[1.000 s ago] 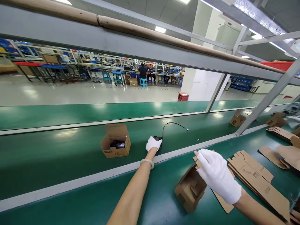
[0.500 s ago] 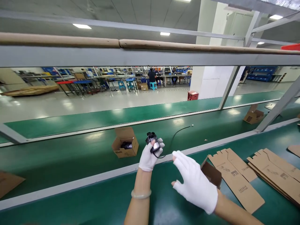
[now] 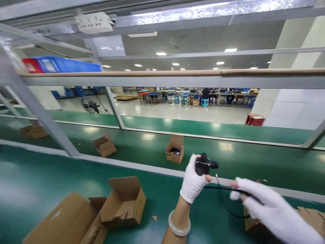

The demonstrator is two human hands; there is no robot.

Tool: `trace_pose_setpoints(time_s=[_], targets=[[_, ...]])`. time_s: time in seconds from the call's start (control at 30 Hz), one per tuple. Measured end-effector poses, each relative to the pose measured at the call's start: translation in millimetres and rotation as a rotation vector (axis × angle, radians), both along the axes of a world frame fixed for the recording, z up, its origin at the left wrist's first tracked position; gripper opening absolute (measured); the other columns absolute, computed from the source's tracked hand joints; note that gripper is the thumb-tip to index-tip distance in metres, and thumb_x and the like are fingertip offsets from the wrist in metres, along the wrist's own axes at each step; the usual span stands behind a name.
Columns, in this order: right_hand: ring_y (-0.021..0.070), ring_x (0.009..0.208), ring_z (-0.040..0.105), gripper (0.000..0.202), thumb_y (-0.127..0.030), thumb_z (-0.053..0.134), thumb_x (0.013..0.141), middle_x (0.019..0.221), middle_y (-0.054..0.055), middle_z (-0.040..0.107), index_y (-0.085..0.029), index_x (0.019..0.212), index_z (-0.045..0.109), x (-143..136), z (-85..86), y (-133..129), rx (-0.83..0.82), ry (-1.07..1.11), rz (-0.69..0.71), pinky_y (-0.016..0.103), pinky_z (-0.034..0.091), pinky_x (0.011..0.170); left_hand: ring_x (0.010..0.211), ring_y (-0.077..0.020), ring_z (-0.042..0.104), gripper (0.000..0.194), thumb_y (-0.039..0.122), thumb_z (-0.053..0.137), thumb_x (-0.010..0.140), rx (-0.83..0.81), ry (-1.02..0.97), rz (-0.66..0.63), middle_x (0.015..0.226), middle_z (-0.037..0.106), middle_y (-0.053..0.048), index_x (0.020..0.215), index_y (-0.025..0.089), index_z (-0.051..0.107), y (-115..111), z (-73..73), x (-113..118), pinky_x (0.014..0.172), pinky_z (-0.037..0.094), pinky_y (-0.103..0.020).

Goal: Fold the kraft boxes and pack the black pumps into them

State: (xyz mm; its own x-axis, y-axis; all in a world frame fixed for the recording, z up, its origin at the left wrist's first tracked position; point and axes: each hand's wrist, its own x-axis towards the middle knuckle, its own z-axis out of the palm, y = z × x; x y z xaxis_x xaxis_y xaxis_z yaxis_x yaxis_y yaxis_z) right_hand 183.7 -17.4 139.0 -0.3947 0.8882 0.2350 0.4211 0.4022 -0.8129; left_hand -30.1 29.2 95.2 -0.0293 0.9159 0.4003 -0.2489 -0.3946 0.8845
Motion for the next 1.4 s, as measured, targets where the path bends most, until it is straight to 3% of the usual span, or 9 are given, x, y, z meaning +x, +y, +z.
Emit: trace_pose_setpoints(time_s=[0.1,0.2,0.3,0.43,0.6,0.8,1.03,1.23,1.4], targets=[[0.0173,0.057,0.057,0.031,-0.045,0.063,0.079,0.091,0.008,0.068,-0.024,0.101,0.069,4,36.9,13,0.228,0.106,-0.184,0.026,0.049,0.043,0.084,-0.0278,0.056,0.086,0.068,0.081,0.031,0.048,0.103,-0.214,0.09,0.058,-0.006,0.097,0.02,0.052,-6,5.3,-1,0.076,0.047,-0.037],[0.0135,0.049,0.048,0.034,-0.049,0.061,0.079,0.083,0.007,0.067,-0.022,0.098,0.07,-7,55.6,32,0.153,0.089,-0.233,0.026,0.043,0.041,0.079,-0.0255,0.056,0.077,0.052,0.089,0.033,0.024,0.141,-0.472,0.086,0.059,-0.006,0.094,0.018,0.055,-18,11.3,6,0.075,0.047,-0.038],[0.0106,0.04,0.039,0.036,-0.047,0.055,0.08,0.076,0.005,0.066,-0.018,0.095,0.069,-18,41.0,47,-0.014,0.018,-0.152,0.025,0.035,0.036,0.069,-0.0187,0.056,0.062,0.043,0.086,0.05,-0.057,0.03,-0.6,0.086,0.06,-0.006,0.098,0.017,0.057,-26,12.9,9,0.062,0.046,-0.03],[0.0176,0.055,0.055,0.032,-0.032,0.04,0.087,0.074,0.003,0.067,-0.02,0.094,0.068,-22,2.5,36,0.095,-0.226,-0.044,0.03,0.046,0.053,0.06,-0.011,0.053,0.041,0.034,0.073,0.07,-0.14,-0.336,-0.454,0.09,0.061,-0.007,0.105,0.016,0.06,-21,7.2,8,0.051,0.04,-0.022],[0.0212,0.066,0.063,0.031,-0.018,0.034,0.089,0.077,0.003,0.068,-0.021,0.102,0.062,-24,-23.6,14,0.293,-0.59,0.007,0.031,0.044,0.061,0.077,-0.0114,0.056,0.044,0.025,0.067,0.068,-0.333,-0.798,-0.5,0.115,0.058,-0.012,0.109,0.011,0.062,-11,5.8,9,0.068,0.048,-0.022],[0.0206,0.069,0.065,0.03,-0.016,0.035,0.092,0.08,0.003,0.068,-0.021,0.112,0.057,-27,-33.4,9,0.288,-0.845,-0.03,0.026,0.038,0.056,0.099,-0.0212,0.06,0.04,0.032,0.068,0.067,-0.328,-0.906,-0.391,0.124,0.057,-0.015,0.102,0.014,0.062,-10,4.0,21,0.089,0.047,-0.033],[0.0161,0.047,0.053,0.007,-0.024,0.049,0.085,0.06,-0.003,0.059,-0.024,0.086,0.056,-14,-1.0,-45,0.422,-0.939,0.292,0.028,0.018,0.044,0.059,-0.0093,0.056,0.037,0.04,0.076,0.071,-0.134,-0.446,0.097,0.073,0.061,0.0,0.091,0.016,0.056,8,-17.1,18,0.055,0.043,-0.02],[0.0132,0.055,0.048,0.027,-0.019,0.036,0.096,0.069,0.0,0.059,-0.022,0.094,0.062,-1,63.8,-13,0.806,-0.554,0.025,0.027,0.029,0.055,0.061,-0.0142,0.053,0.08,0.072,0.074,0.048,-0.026,-0.039,-0.345,0.075,0.059,-0.004,0.099,0.014,0.052,-2,-14.1,27,0.055,0.043,-0.024],[0.0142,0.074,0.059,0.017,-0.022,0.052,0.092,0.085,0.002,0.066,-0.019,0.093,0.069,-2,43.2,44,0.521,-0.475,-0.007,0.022,0.042,0.066,0.075,-0.0181,0.053,0.089,0.071,0.078,0.038,0.052,0.151,-0.64,0.088,0.057,-0.007,0.102,0.013,0.055,-18,-5.3,34,0.069,0.045,-0.027]])
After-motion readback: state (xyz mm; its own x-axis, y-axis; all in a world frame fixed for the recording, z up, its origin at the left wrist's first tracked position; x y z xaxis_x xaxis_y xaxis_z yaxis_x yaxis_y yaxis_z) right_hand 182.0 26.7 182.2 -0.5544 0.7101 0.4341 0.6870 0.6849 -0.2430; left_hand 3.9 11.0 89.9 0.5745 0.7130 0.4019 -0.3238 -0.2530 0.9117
